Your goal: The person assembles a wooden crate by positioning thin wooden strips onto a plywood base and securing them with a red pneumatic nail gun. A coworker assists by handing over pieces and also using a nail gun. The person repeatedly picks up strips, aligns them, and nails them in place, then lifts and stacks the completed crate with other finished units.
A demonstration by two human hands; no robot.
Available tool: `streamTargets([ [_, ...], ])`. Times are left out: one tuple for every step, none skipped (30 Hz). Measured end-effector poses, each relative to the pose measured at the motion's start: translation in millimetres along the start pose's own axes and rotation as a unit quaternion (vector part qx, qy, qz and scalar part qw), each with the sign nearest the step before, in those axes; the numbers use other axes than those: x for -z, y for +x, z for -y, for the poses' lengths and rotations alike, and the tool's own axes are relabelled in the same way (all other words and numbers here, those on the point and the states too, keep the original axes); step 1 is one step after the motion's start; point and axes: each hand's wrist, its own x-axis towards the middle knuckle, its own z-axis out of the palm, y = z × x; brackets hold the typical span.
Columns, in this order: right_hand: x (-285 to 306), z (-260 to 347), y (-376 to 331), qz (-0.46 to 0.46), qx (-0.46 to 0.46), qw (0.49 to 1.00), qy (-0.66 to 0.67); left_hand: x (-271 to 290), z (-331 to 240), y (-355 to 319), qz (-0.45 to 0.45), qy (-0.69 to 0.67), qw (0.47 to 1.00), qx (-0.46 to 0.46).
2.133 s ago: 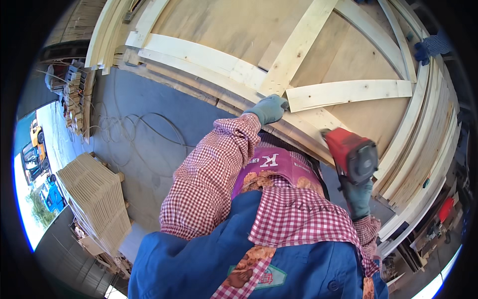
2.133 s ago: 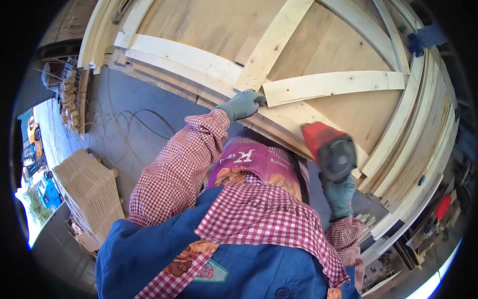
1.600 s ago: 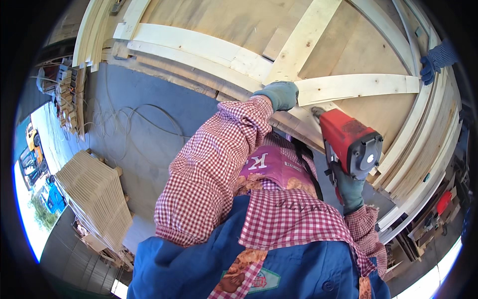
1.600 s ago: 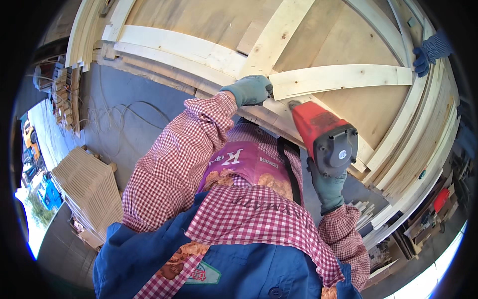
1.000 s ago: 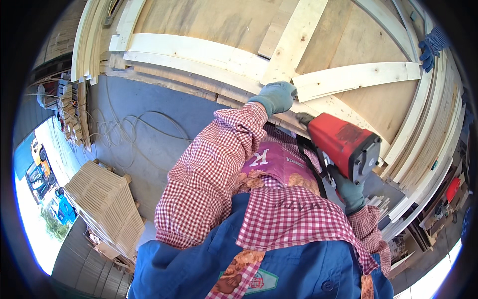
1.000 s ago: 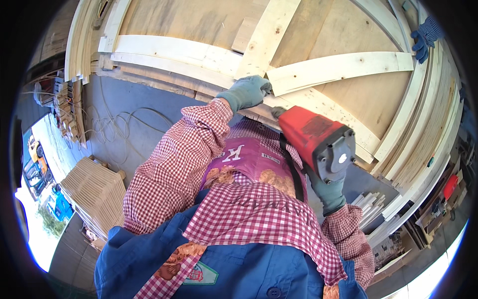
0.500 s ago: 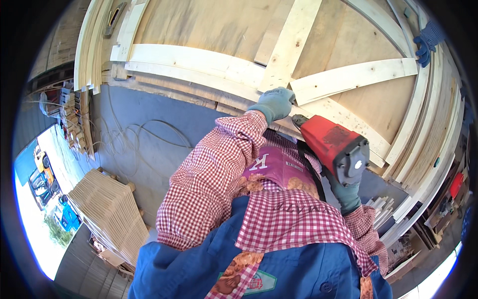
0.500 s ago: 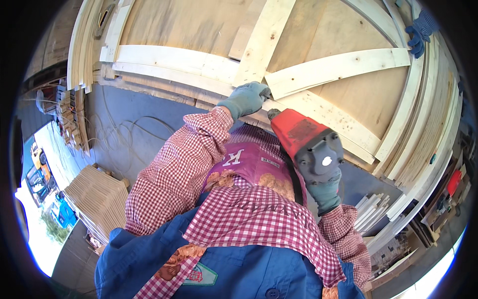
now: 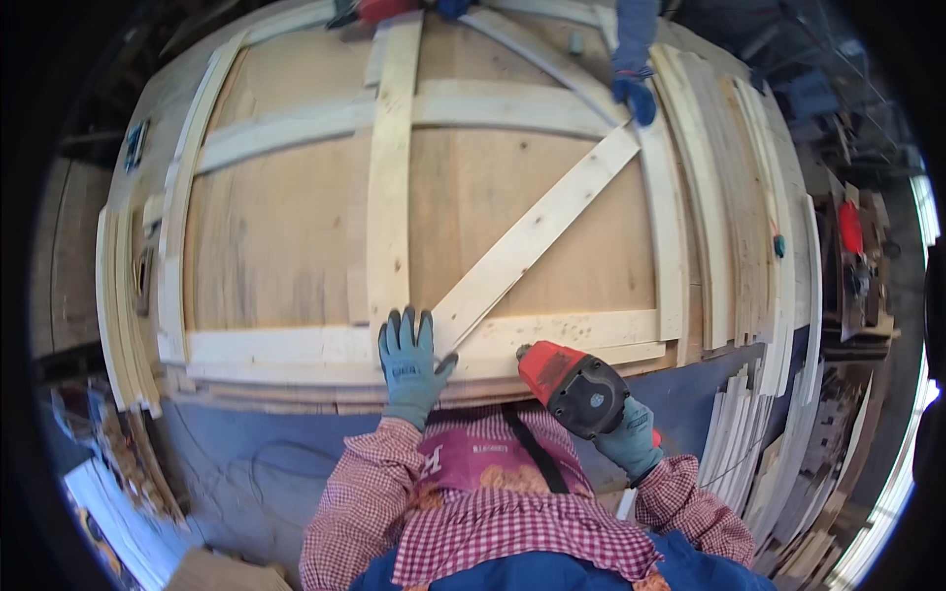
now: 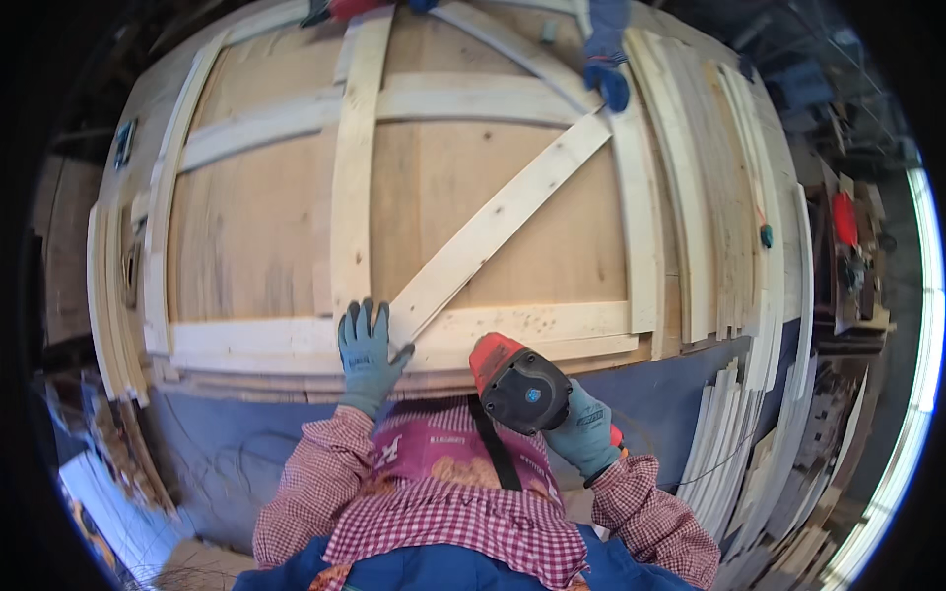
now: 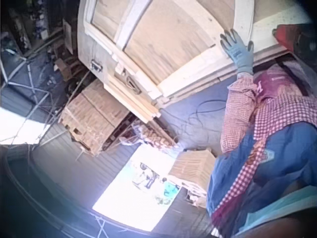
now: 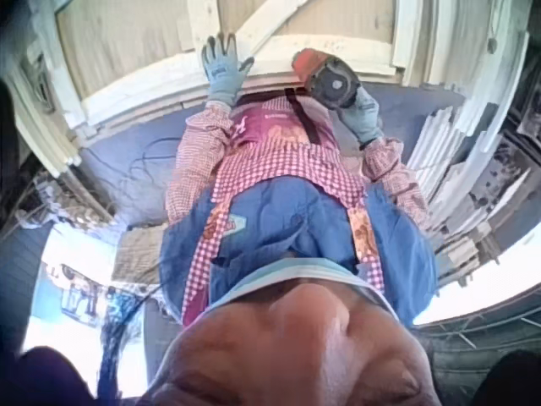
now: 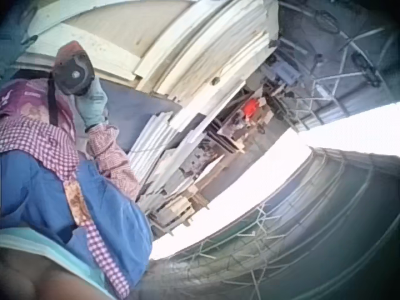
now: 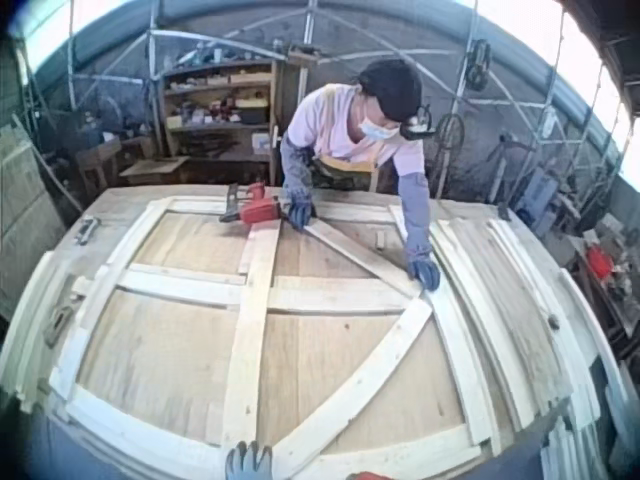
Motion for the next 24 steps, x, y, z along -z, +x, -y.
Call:
streamTargets([
  [5.1,-2.9,1.7,-0.015,-0.018,1.000,-0.017,-2.8,-7.6,6.3,0.042,0.029,0.999,0.008],
  [10.6,-7.4,0.7,-0.026,-0.041,0.998,-0.031,-2.7,-15.4,15.1,0.063,0.052,0.997,0.015],
  [14.8,-14.4,-0.6,-0.034,-0.065,0.997,-0.039,-3.5,-20.6,21.4,0.085,0.079,0.993,0.025],
  [22.5,-18.2,-0.8,-0.030,-0.084,0.995,-0.040,-6.2,-19.8,23.7,0.082,0.079,0.993,0.018],
  [28.6,-20.1,-1.5,-0.026,-0.108,0.992,-0.051,-10.9,-16.7,26.1,0.079,0.078,0.994,0.012],
  [34.9,-24.7,-2.3,-0.024,-0.132,0.989,-0.062,-18.5,-14.7,29.2,0.075,0.077,0.994,0.005],
  [40.9,-29.4,-1.9,-0.020,-0.155,0.985,-0.073,-25.2,-9.7,29.8,0.071,0.085,0.994,-0.007],
  [42.3,-39.5,-2.9,-0.012,-0.155,0.985,-0.070,-30.4,-4.5,27.3,0.064,0.087,0.994,-0.012],
  [43.3,-43.4,-0.9,-0.008,-0.147,0.987,-0.064,-34.5,-1.9,27.4,0.057,0.082,0.995,-0.024],
  [43.5,-48.1,2.4,-0.008,-0.139,0.989,-0.059,-35.7,0.1,26.8,0.061,0.080,0.995,-0.016],
  [44.7,-49.4,6.1,-0.007,-0.129,0.990,-0.053,-36.4,2.7,23.7,0.065,0.078,0.995,-0.006],
  [50.8,-42.5,10.9,0.049,-0.160,0.981,-0.102,-35.4,3.5,20.3,0.077,0.085,0.993,0.000],
  [58.2,-35.2,13.0,0.071,-0.172,0.976,-0.110,-34.5,2.3,21.5,0.085,0.088,0.993,0.000],
  [53.5,-42.3,10.1,0.095,-0.163,0.975,-0.121,-34.1,4.7,18.7,0.094,0.090,0.991,-0.003],
  [51.9,-51.1,12.9,0.121,-0.147,0.972,-0.135,-33.4,3.5,21.5,0.098,0.093,0.991,0.000],
  [60.8,-47.0,22.0,0.139,-0.158,0.970,-0.125,-31.2,1.2,27.2,0.106,0.105,0.989,0.005],
  [65.5,-35.9,22.6,0.173,-0.175,0.963,-0.110,-29.6,0.2,26.6,0.130,0.121,0.984,0.015],
  [71.8,-25.9,30.9,0.210,-0.195,0.952,-0.102,-33.0,4.9,24.7,0.135,0.128,0.982,0.023],
  [72.3,-23.8,30.3,0.197,-0.188,0.956,-0.108,-31.6,2.9,26.8,0.137,0.106,0.985,-0.005],
  [65.3,-25.6,30.5,0.198,-0.186,0.956,-0.107,-31.3,3.3,26.8,0.145,0.117,0.983,-0.004],
  [62.3,-26.5,35.0,0.194,-0.182,0.957,-0.113,-32.6,1.9,29.0,0.146,0.122,0.982,-0.003],
  [69.4,-16.2,42.3,0.225,-0.181,0.948,-0.136,-31.9,2.6,30.4,0.137,0.131,0.982,-0.005],
  [66.6,-13.6,46.4,0.232,-0.171,0.946,-0.145,-27.8,5.2,29.7,0.136,0.124,0.983,-0.004],
  [66.8,-11.4,48.8,0.237,-0.166,0.944,-0.159,-27.4,3.7,31.2,0.136,0.110,0.985,-0.006],
])
